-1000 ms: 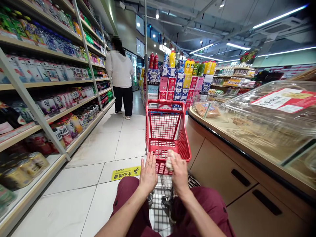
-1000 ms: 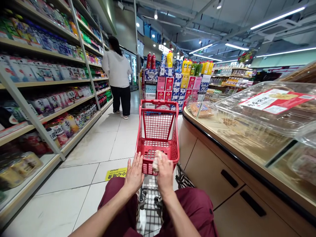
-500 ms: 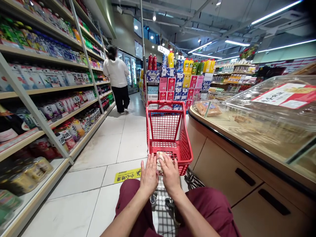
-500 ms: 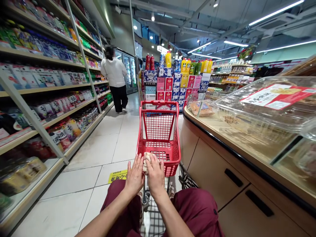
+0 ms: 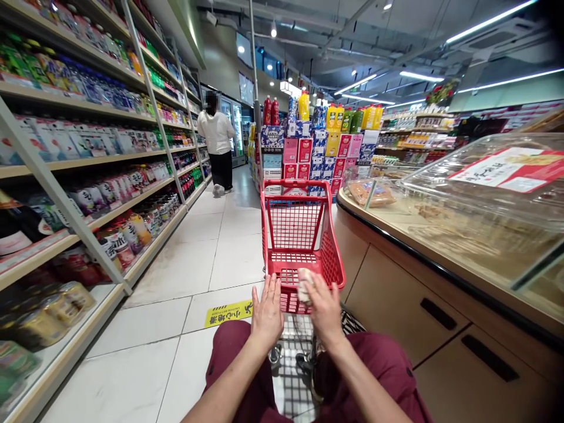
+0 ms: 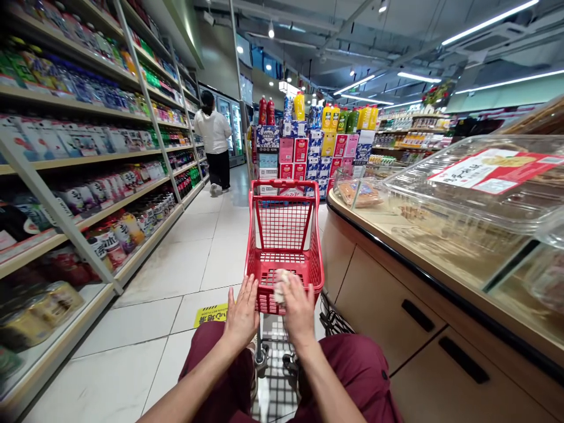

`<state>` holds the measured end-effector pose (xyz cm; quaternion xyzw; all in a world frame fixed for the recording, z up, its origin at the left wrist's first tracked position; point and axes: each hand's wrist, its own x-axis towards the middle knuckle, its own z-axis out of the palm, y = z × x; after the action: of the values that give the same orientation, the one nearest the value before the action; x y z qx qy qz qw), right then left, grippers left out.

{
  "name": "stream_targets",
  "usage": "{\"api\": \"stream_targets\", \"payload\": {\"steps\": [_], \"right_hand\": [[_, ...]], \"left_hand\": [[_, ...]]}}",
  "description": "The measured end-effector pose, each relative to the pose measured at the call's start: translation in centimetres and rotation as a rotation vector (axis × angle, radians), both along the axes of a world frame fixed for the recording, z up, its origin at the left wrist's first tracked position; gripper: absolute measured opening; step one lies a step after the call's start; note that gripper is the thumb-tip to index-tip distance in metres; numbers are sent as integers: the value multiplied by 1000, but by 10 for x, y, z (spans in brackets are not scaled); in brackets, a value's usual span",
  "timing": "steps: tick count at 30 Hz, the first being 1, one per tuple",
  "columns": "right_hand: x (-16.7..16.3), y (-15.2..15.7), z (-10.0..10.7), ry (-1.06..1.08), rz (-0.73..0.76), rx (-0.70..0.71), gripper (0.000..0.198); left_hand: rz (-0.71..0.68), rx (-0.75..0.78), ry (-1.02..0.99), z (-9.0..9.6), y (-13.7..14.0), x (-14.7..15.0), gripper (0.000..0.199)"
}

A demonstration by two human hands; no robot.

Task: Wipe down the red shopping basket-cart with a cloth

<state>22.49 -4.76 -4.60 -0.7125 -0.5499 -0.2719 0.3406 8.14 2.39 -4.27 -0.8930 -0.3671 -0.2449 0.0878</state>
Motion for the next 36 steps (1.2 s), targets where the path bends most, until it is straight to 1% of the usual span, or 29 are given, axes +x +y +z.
{"api": "stream_targets", "payload": {"steps": [2, 3, 4, 5, 8, 10, 12, 14, 16, 17, 20, 22, 24, 26, 28, 29, 32, 33, 34, 36], "right_hand": [[22, -10, 0, 41, -121, 25, 46], [27, -13, -1, 51, -161, 33, 46], [27, -13, -1, 49, -168, 33, 46], [21, -11, -1, 34, -139, 29, 46], [-6, 3, -2, -28, 32, 7, 48], [-10, 5, -2, -41, 74, -4, 48], [4, -2, -2, -24, 11, 8, 48], [23, -12, -3, 8, -103, 33, 46], [28, -15, -3, 23, -161, 49, 44], [23, -13, -3, 13, -144, 50, 44], [-3, 0, -3, -61, 9, 40, 44], [-7, 2, -3, -81, 61, 35, 45], [8, -5, -3, -53, 11, 41, 45], [27, -14, -3, -9, -96, 62, 45], [32, -17, -3, 1, -135, 74, 45], [27, -14, -3, -11, -111, 72, 45], [-2, 1, -2, -64, 39, 32, 48], [-7, 4, -1, -69, 69, 16, 49], [-8, 5, 0, -64, 74, 5, 50], [3, 0, 1, -27, 14, 1, 51]], "left_hand": [[14, -9, -9, -1, -1, 2, 71], [24, -11, -17, -2, -2, 4, 72], [33, -9, -25, -3, -3, 5, 72], [39, -2, -30, -3, -3, 6, 73], [37, 28, -23, -5, -1, 5, 73], [27, 39, -12, -5, 1, 3, 71], [23, 33, -14, -4, 1, 2, 70], [29, 18, -31, -5, -1, 4, 71], [35, 7, -46, -6, -3, 7, 72], [33, 8, -50, -6, -4, 8, 73], [15, 27, -47, -7, -4, 8, 73], [5, 44, -41, -7, -2, 5, 73], [18, 50, -49, -7, -1, 3, 73], [36, 45, -65, -8, -2, 4, 72], [42, 38, -77, -8, -3, 6, 72], [39, 37, -77, -8, -3, 6, 72], [25, 41, -57, -7, -2, 5, 72], [23, 40, -47, -6, -1, 4, 71], [29, 37, -42, -5, 0, 3, 71], [48, 30, -46, -4, 1, 1, 72]]}}
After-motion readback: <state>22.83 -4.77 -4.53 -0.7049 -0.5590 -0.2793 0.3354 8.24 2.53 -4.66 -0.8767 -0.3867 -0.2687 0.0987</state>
